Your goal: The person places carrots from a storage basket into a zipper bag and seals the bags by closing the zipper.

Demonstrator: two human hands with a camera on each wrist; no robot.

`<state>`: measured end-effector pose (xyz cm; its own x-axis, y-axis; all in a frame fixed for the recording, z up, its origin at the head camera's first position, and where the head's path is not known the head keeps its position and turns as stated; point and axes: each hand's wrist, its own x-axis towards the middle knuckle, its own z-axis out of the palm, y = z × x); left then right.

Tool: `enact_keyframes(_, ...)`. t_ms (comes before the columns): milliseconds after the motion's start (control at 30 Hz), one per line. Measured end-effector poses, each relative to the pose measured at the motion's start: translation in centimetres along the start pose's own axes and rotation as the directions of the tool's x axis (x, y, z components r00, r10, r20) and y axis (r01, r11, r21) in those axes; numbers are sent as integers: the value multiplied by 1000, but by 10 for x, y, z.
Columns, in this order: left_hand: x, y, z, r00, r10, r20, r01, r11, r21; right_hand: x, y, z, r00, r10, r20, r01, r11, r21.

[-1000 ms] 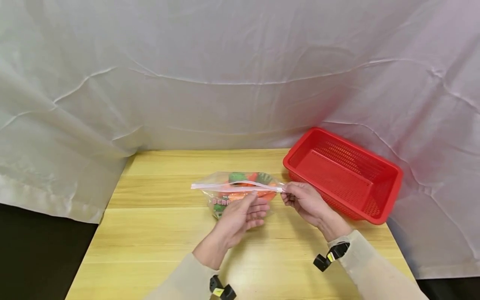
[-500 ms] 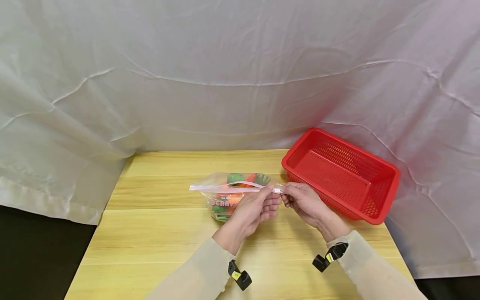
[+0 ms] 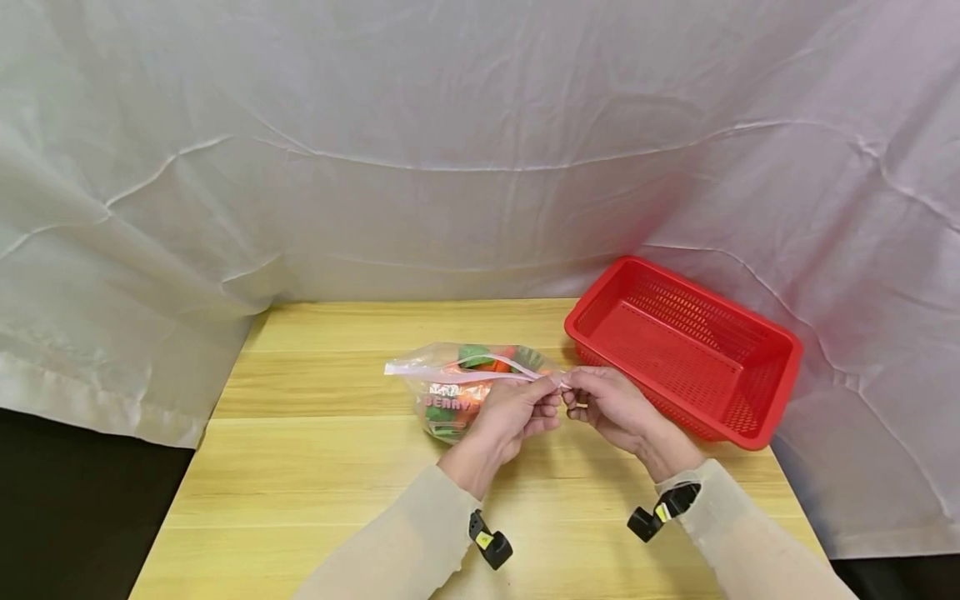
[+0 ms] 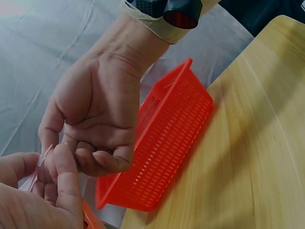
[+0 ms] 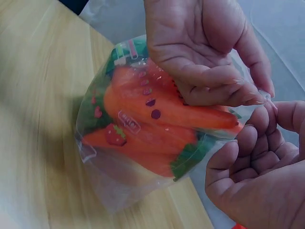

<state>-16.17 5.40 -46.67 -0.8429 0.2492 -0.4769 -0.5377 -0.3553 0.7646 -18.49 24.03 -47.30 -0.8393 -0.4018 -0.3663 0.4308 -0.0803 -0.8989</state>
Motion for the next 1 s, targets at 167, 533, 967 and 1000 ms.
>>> enact_keyframes(167, 1, 1, 1, 1000, 22, 5, -22, 1000, -22, -3, -3, -1, 997, 35, 63, -40, 996, 75)
enact_keyframes(533, 0, 1, 4, 999, 49, -14, -49, 999, -17, -4, -6, -2, 997, 36, 67, -41, 996, 74)
enact_keyframes(967, -2, 3, -1, 997, 73, -32, -74, 996, -40, 4, -5, 0, 994, -26, 110, 17, 997, 75)
enact_keyframes(1000, -3, 3, -2, 996, 79, -36, -80, 996, -42, 4, -5, 0, 993, -24, 112, 16, 997, 76)
